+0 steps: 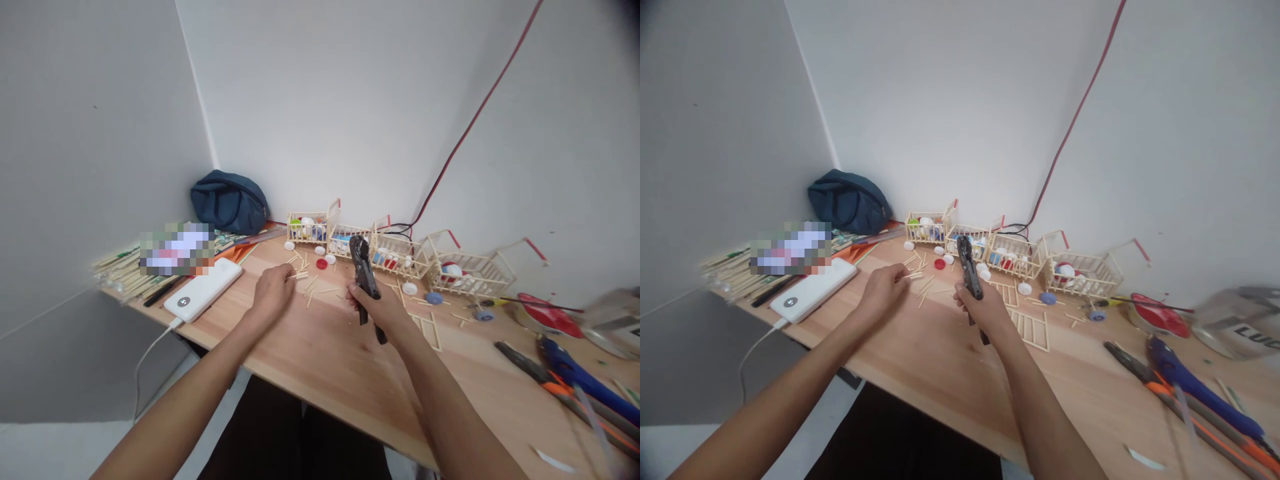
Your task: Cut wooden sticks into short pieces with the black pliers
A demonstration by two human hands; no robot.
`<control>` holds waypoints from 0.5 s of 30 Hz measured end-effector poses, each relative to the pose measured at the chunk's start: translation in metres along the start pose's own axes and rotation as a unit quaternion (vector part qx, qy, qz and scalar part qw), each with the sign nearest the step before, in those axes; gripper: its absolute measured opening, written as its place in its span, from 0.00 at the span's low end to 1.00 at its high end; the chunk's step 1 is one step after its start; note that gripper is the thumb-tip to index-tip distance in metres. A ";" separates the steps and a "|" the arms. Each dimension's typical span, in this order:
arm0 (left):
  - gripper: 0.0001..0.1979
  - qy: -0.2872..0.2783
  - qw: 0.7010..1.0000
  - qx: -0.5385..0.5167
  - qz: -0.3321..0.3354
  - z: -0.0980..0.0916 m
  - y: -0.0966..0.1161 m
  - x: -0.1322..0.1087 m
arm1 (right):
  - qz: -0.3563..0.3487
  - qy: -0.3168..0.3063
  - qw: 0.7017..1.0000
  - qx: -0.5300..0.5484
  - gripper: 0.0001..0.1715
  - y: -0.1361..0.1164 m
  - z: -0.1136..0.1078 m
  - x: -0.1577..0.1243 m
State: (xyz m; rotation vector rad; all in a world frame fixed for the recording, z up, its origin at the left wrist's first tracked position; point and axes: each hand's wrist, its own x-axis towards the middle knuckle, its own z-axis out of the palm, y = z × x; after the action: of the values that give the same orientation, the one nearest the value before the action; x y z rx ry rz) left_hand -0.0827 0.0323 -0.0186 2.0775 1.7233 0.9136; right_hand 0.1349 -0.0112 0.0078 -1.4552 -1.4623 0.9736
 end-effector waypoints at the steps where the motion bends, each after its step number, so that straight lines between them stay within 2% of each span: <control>1: 0.06 0.004 1.000 0.027 0.003 -0.001 -0.001 0.001 | 0.002 -0.001 1.000 0.001 0.13 -0.001 0.000 0.000; 5: 0.07 0.000 0.998 0.057 0.009 -0.001 -0.002 0.003 | 0.007 -0.004 1.000 0.008 0.14 -0.002 0.000 -0.001; 9: 0.08 0.030 0.999 0.019 0.010 -0.001 -0.002 0.006 | 0.017 0.000 1.000 0.018 0.14 0.000 0.000 0.001; 11: 0.06 0.021 0.998 -0.062 -0.004 -0.002 0.000 0.006 | 0.018 -0.001 1.000 0.020 0.14 0.001 0.000 0.001; 12: 0.06 -0.003 0.992 -0.128 -0.024 -0.002 0.003 0.005 | 0.016 -0.003 1.000 0.022 0.15 0.001 0.001 0.001; 13: 0.07 -0.039 0.976 -0.207 -0.049 -0.002 0.006 0.003 | 0.012 -0.002 1.000 0.024 0.16 0.001 0.001 0.001; 15: 0.11 -0.131 0.914 -0.369 -0.102 -0.001 0.016 -0.004 | 0.003 0.000 1.000 0.025 0.17 0.001 0.003 0.000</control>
State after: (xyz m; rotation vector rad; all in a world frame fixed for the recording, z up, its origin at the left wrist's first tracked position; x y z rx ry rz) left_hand -0.0719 0.0243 -0.0095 1.4124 1.1667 0.9669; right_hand 0.1327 -0.0108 0.0064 -1.4246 -1.4256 1.0067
